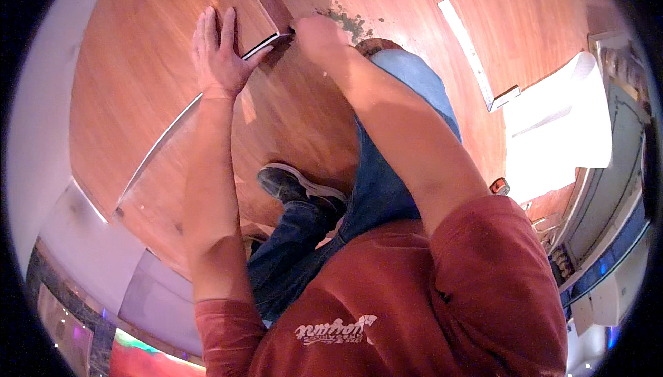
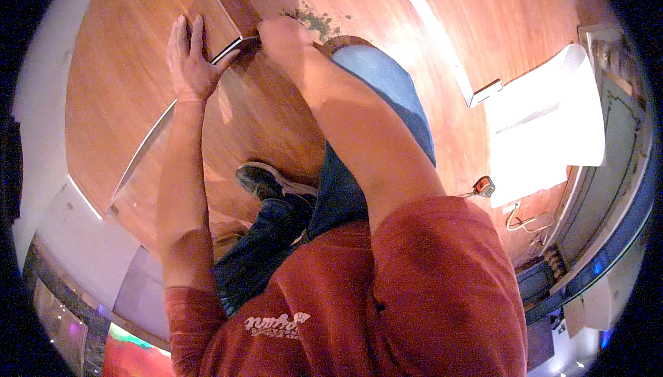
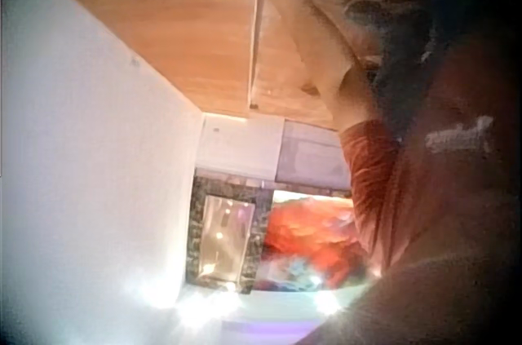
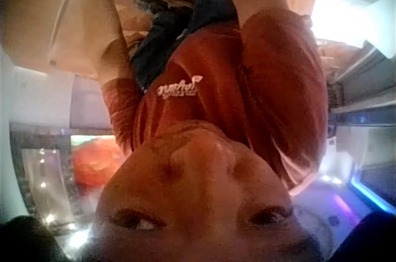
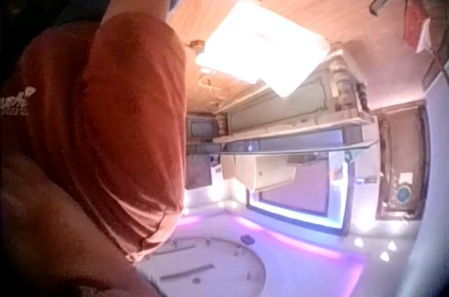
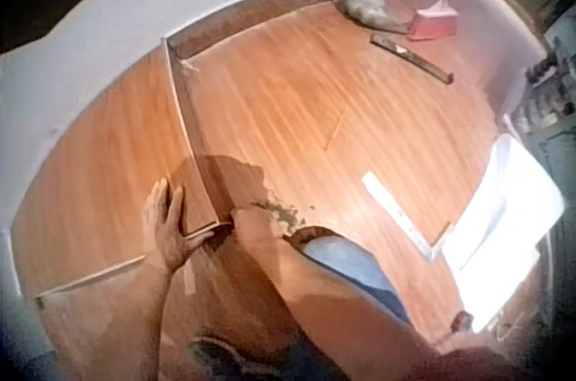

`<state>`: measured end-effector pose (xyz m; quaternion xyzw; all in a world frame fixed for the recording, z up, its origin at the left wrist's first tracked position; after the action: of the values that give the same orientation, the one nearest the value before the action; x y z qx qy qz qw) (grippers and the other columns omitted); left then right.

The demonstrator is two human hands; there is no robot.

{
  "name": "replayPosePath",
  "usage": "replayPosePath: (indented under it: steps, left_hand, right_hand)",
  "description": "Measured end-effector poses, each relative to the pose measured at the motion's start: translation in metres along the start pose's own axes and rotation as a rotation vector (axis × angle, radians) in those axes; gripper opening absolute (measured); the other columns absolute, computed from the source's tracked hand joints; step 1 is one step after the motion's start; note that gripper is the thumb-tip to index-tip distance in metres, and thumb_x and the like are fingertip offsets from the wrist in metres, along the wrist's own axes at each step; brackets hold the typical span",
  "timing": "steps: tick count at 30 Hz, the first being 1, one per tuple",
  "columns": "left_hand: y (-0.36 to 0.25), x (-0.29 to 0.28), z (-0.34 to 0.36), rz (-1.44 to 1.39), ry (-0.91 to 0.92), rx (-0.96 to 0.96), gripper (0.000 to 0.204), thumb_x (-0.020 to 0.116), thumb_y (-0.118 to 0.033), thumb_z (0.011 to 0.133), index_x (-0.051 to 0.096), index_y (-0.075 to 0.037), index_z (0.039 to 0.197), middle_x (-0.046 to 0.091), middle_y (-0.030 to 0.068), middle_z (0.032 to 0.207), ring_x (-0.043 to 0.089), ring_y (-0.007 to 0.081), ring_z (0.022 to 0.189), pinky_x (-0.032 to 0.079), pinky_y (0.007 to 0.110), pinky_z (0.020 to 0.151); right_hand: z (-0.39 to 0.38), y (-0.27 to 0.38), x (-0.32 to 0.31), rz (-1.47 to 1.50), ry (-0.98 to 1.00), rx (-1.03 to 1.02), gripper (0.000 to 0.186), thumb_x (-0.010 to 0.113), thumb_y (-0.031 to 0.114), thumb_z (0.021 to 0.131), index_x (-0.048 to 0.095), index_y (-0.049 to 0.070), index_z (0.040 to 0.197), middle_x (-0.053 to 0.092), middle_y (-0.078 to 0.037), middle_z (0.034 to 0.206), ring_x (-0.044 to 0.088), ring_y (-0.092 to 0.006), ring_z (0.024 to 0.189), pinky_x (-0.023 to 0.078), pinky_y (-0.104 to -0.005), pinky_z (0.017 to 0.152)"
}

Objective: The person installs wooden laminate flooring planks in a room. They align the planks, use a hammer to tap them into place, and use a speed square to measure and mark a plank for cutting.

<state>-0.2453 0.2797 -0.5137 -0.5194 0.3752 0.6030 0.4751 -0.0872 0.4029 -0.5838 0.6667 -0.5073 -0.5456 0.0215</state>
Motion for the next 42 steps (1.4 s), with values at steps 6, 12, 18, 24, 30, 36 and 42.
replayPosePath:
  steps: [6,12,18,24,30,36,42]
  left_hand:
    - [-0.002,-0.002,0.001,0.012,0.067,-0.034,0.102,0.087,-0.059,0.073,0.049,-0.013,0.154,0.038,0.0215,0.163,0.035,0.0404,0.151,0.029,0.053,0.123]
    - [-0.005,-0.006,0.004,0.027,0.053,-0.021,0.103,0.089,-0.058,0.071,0.050,-0.011,0.153,0.039,0.0226,0.162,0.037,0.0419,0.149,0.031,0.053,0.122]
    - [-0.005,-0.004,0.000,0.061,0.054,-0.003,0.104,0.090,-0.056,0.070,0.050,-0.009,0.153,0.040,0.0236,0.161,0.038,0.0435,0.149,0.034,0.053,0.122]
    - [-0.001,-0.002,0.001,-0.003,-0.013,-0.002,0.103,0.087,-0.063,0.068,0.055,-0.010,0.150,0.044,0.0243,0.159,0.040,0.0418,0.148,0.034,0.057,0.119]
    - [0.003,0.002,-0.001,-0.054,-0.014,-0.039,0.102,0.087,-0.064,0.068,0.054,-0.015,0.151,0.043,0.0234,0.160,0.036,0.0412,0.151,0.031,0.059,0.120]
    - [0.007,0.009,-0.009,-0.098,-0.048,-0.046,0.103,0.087,-0.064,0.066,0.054,-0.015,0.151,0.042,0.0242,0.160,0.036,0.0427,0.151,0.030,0.056,0.123]
    - [-0.001,-0.009,-0.004,-0.025,0.010,-0.078,0.104,0.084,-0.067,0.066,0.053,-0.015,0.151,0.043,0.0198,0.161,0.037,0.0393,0.151,0.028,0.055,0.124]
  right_hand:
    - [0.003,-0.023,-0.021,0.099,-0.217,0.140,0.021,0.063,0.010,0.088,0.079,0.006,0.102,0.076,-0.023,0.102,0.075,-0.0412,0.098,0.061,-0.0483,0.085]
    - [0.010,-0.022,-0.024,0.230,-0.199,0.153,0.027,0.065,0.011,0.086,0.076,0.000,0.108,0.075,-0.025,0.100,0.073,-0.0433,0.097,0.059,-0.0499,0.085]
    - [-0.005,0.002,-0.019,0.132,0.007,-0.211,0.041,0.069,0.025,0.091,0.069,0.002,0.124,0.073,-0.024,0.110,0.070,-0.0427,0.104,0.056,-0.0509,0.091]
    - [-0.004,0.011,-0.034,0.135,0.032,-0.176,0.041,0.072,0.031,0.092,0.069,0.000,0.118,0.073,-0.024,0.108,0.069,-0.0425,0.104,0.056,-0.0513,0.091]
    - [-0.011,0.015,-0.033,0.222,-0.161,-0.315,0.056,0.073,0.033,0.092,0.060,0.002,0.137,0.070,-0.025,0.118,0.068,-0.0452,0.107,0.055,-0.0512,0.093]
    - [-0.019,0.028,-0.054,0.294,-0.037,-0.267,0.076,0.076,0.027,0.092,0.042,0.009,0.156,0.062,-0.026,0.139,0.059,-0.0453,0.125,0.052,-0.0491,0.103]
    - [-0.022,0.029,-0.052,0.298,-0.151,-0.333,0.081,0.079,0.014,0.089,0.039,0.012,0.160,0.057,-0.024,0.146,0.057,-0.0434,0.131,0.050,-0.0470,0.109]
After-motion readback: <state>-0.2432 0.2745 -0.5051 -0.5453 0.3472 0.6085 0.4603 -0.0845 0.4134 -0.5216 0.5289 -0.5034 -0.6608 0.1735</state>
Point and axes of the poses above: each hand's wrist, its own z-axis towards the middle knuckle, its own x-axis out of the palm, y = z × x, the point moved 2 cm from there along z, towards the middle knuckle
